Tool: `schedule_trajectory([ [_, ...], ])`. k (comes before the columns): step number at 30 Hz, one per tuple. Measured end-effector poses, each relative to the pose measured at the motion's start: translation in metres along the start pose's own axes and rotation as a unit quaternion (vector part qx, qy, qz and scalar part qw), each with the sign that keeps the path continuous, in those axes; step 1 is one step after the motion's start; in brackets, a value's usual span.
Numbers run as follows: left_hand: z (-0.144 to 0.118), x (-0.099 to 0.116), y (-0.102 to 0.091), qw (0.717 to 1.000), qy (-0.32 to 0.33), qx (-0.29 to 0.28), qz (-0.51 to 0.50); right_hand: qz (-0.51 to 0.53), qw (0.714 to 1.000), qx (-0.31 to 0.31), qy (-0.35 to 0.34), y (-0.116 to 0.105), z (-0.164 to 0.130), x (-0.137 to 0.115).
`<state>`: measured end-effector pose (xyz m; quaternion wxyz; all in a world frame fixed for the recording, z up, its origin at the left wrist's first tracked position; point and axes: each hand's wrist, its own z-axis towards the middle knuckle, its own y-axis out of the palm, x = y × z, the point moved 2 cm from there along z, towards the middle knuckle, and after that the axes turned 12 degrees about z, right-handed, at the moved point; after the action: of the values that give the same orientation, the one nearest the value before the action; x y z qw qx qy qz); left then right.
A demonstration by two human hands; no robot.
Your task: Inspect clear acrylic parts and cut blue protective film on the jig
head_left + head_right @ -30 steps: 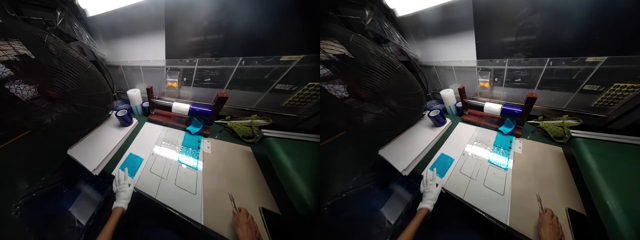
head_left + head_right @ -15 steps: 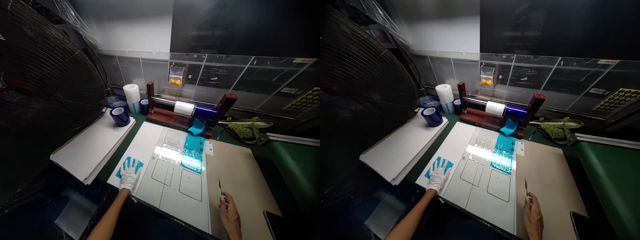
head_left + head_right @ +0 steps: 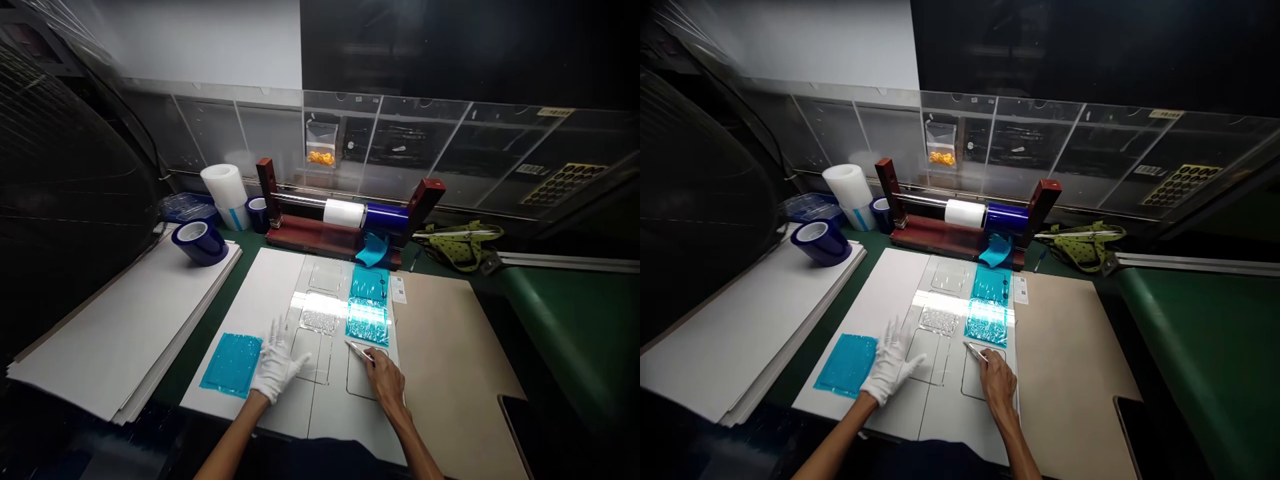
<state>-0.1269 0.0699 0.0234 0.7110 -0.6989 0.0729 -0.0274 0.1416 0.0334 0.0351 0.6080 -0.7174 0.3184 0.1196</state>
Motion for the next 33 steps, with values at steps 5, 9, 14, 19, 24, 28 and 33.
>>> schedule_trajectory([
  [5,0.062,0.042,-0.023,0.981,0.181,-0.013,-0.062,0.010,1.000,-0.008,0.000,0.006,0.016,-0.014],
  [9,0.090,0.048,-0.024,0.956,0.279,-0.028,-0.087,0.044,0.999,-0.023,0.002,0.006,0.025,-0.022],
  [14,0.099,0.044,-0.022,0.944,0.315,-0.028,-0.094,0.116,0.992,-0.044,0.020,0.008,0.028,-0.020],
  [19,0.100,0.046,-0.018,0.950,0.301,-0.021,-0.086,0.148,0.989,-0.015,0.020,0.004,0.022,-0.006],
  [24,0.063,0.044,-0.017,0.952,0.294,-0.014,-0.087,0.108,0.985,0.114,0.070,-0.027,0.002,0.056],
  [28,0.008,0.039,-0.015,0.956,0.284,-0.014,-0.078,0.016,0.976,0.183,0.115,-0.049,-0.020,0.123],
  [33,-0.066,0.030,-0.001,0.957,0.280,-0.017,-0.069,-0.062,0.967,0.214,0.126,-0.053,-0.040,0.160],
])
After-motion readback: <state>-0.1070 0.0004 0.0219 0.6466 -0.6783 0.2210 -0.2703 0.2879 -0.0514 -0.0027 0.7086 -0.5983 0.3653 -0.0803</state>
